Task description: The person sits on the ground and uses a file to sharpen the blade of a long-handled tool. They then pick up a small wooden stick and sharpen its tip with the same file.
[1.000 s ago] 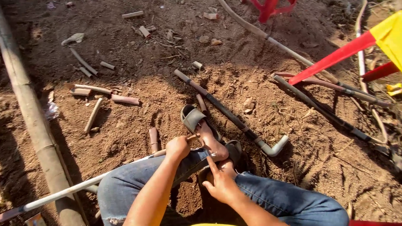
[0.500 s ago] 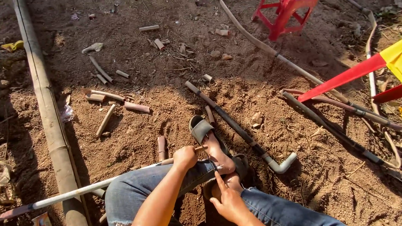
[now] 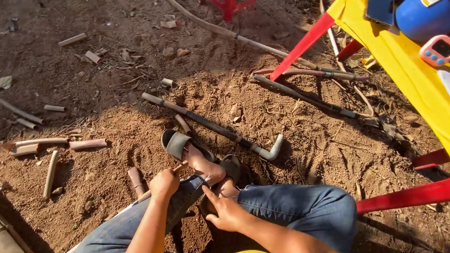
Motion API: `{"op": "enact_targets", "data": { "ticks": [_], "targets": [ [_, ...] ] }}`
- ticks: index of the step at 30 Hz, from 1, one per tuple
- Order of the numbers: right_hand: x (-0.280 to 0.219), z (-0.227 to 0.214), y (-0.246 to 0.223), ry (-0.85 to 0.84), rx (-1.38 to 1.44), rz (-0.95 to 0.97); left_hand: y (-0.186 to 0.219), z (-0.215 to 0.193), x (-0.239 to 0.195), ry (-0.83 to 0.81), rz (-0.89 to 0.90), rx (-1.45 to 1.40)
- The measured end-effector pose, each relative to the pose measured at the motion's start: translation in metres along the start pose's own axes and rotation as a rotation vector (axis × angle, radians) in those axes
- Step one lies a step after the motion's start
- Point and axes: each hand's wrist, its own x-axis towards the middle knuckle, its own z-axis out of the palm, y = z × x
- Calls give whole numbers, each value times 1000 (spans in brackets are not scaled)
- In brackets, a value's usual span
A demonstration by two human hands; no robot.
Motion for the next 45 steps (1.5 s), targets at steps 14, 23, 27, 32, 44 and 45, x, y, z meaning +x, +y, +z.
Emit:
{"op": "enact_targets", "data": {
  "ticks": [14,23,27,32,44,45],
  "targets": [
    [-1,-7,-8,-20,15,-3,5,-8,-4,-13,-41,-14],
    [-8,10,14,26,19,-14,13,-19,-10,-74,-73,-25],
    [28,14,3,58,-30,-24,13,-16,-8,-42,-69,-18],
    [-9,27,28,-9,46,-12,17,-20,-8,-71,-85,-46],
    [41,35,29,88,-63,-33,7,-2,-2,38,-22,-92],
    [34,37,33,82,21,-24,8,1,0,47,3,-89]
  ]
}}
